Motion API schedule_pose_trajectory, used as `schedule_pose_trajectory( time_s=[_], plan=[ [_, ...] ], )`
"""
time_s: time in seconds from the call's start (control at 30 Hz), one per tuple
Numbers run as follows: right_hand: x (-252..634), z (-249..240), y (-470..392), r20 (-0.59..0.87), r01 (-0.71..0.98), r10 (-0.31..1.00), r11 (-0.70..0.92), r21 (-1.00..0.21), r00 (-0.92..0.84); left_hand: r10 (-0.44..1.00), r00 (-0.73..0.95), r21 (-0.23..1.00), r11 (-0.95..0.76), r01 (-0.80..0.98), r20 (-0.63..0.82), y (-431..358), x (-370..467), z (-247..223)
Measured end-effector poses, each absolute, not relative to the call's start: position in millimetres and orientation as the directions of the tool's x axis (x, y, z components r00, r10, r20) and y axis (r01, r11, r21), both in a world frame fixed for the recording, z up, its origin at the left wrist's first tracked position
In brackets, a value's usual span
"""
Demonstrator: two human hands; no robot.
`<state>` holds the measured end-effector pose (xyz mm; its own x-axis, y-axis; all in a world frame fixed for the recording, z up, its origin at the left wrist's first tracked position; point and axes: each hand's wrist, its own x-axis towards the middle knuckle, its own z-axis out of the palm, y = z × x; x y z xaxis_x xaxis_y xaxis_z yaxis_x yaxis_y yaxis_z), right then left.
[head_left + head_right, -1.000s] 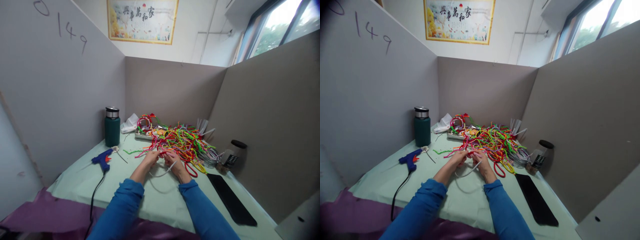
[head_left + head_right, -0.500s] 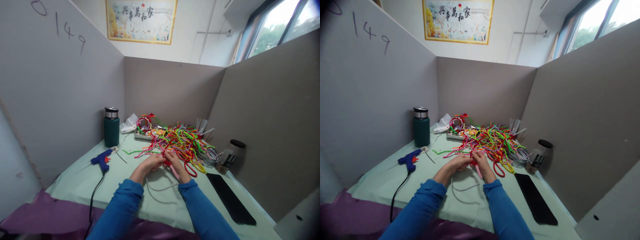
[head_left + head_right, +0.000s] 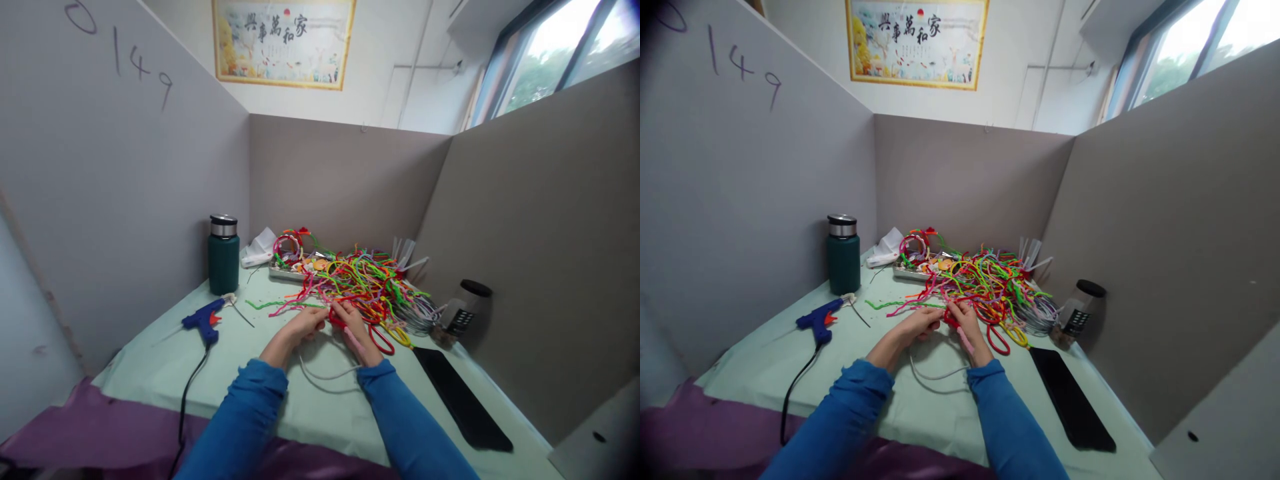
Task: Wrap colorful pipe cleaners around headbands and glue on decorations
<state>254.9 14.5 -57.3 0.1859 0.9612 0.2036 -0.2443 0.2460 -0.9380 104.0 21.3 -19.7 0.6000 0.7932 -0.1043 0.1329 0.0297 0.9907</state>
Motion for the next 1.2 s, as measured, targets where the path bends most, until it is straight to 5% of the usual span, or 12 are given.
schedule_pose_trajectory(
  time_s=[0.2,0.67,0.9,1.2],
  plan=[
    [251.6,-53.3,12.0,0.204,-0.288,0.951,0.268,-0.919,0.234,0.765,0.635,0.991,0.027,0.130,-0.105,17.9,102.7,-17.0],
    [249.5,-53.5,6.8,0.282,-0.229,0.954,0.299,-0.926,0.104,0.877,0.480,0.964,0.149,-0.219,-0.027,25.8,100.7,-14.9],
    [247.8,-51.5,0.8,0.207,-0.236,0.978,0.199,-0.951,-0.009,0.918,0.398,0.971,0.102,-0.216,-0.008,23.3,102.0,-13.4],
    [244.9,-45.5,-1.2,0.157,-0.316,0.985,0.128,-0.940,-0.069,0.931,0.316,0.983,-0.184,-0.020,0.181,22.7,109.0,-12.6]
  ],
)
